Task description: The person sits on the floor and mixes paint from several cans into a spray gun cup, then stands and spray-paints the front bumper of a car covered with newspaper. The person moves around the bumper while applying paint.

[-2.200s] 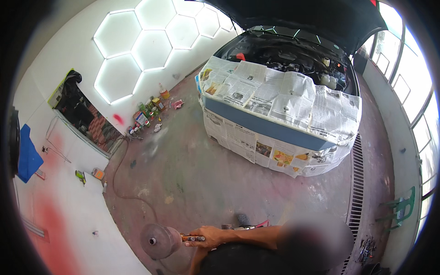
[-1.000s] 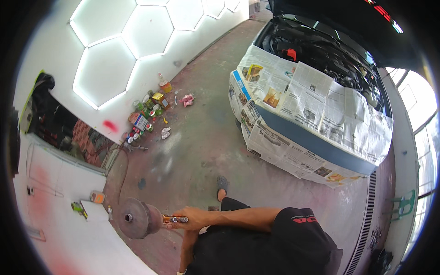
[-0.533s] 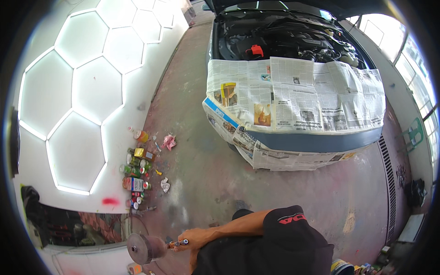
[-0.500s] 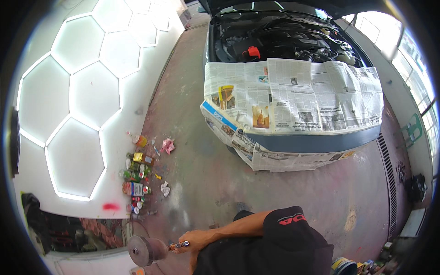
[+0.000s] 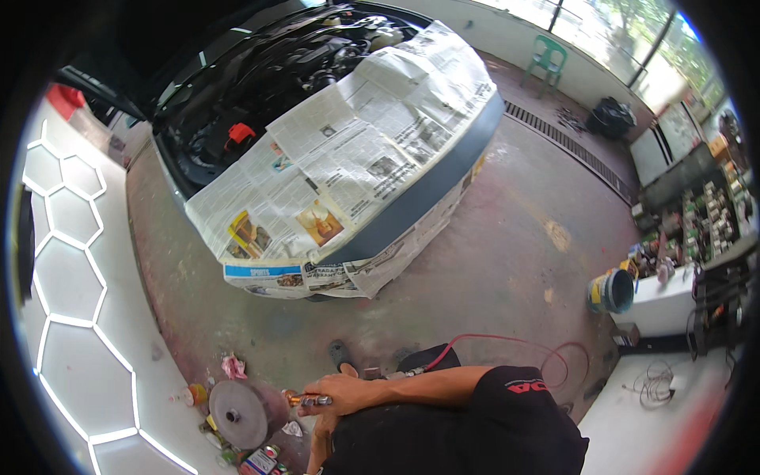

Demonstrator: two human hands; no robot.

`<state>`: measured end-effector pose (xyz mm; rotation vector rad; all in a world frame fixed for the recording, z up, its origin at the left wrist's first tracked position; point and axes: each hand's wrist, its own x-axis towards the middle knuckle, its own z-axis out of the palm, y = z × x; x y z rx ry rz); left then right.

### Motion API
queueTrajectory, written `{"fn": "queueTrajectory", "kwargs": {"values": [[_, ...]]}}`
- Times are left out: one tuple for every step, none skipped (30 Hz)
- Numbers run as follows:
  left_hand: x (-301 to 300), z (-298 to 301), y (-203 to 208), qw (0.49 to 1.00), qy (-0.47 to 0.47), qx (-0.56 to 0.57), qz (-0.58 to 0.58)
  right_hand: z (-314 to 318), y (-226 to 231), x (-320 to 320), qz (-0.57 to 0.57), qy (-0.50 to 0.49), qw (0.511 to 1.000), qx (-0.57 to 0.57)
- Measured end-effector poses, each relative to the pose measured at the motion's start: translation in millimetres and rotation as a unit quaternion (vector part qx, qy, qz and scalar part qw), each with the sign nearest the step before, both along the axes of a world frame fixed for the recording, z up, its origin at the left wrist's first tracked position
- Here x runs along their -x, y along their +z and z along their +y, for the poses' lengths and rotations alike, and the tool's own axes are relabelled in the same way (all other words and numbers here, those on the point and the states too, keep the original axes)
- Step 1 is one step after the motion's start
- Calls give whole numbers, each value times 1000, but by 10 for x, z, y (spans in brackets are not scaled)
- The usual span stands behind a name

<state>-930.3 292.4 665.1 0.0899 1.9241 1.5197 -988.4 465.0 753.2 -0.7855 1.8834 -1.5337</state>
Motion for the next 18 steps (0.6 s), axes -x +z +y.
{"fn": "queueTrajectory", "kwargs": {"values": [[145, -126, -11, 999, -37, -5, -3, 13, 132, 98, -3, -52, 999, -2], [285, -125, -54, 996, -88, -26, -8, 85, 217, 126, -6, -110, 994, -15], [449, -112, -86, 990, -136, -47, -12, 109, 230, 107, 0, -180, 984, -1], [579, -51, -103, 979, -189, -76, -17, 188, 248, 50, 6, -251, 968, 6], [737, -66, -96, 967, -238, -92, -19, 156, 241, 30, 16, -309, 951, 32], [893, -24, -86, 952, -283, -116, -21, 181, 277, -29, -4, -335, 942, -2], [975, 54, -119, 930, -336, -145, -32, 253, 265, -144, -26, -362, 931, -34], [1016, 269, -119, 902, -385, -193, -42, 348, 157, -436, 49, -403, 909, -91], [1109, 240, -126, 881, -423, -205, -53, 218, -57, -628, 97, -440, 884, -122], [1113, 356, -115, 853, -462, -233, -67, 164, -188, -891, 136, -482, 847, -175], [1066, 493, -25, 823, -500, -255, -88, 132, -10, -1019, 72, -539, 814, -203], [1039, 616, 62, 798, -531, -265, -102, 132, 146, -1079, 13, -588, 777, -222], [992, 739, 229, 771, -565, -268, -120, 83, 326, -1176, -55, -642, 742, -182], [938, 792, 377, 746, -594, -266, -141, -7, 474, -1267, -121, -693, 698, -131], [822, 868, 329, 725, -607, -276, -172, -49, 518, -1338, -109, -744, 655, -70], [637, 860, 277, 708, -612, -281, -211, -154, 582, -1420, -103, -786, 609, -32], [429, 859, 241, 700, -613, -281, -237, -251, 643, -1523, -93, -825, 558, 4], [302, 949, 237, 687, -620, -282, -253, -301, 785, -1483, -67, -863, 501, 13]]}}
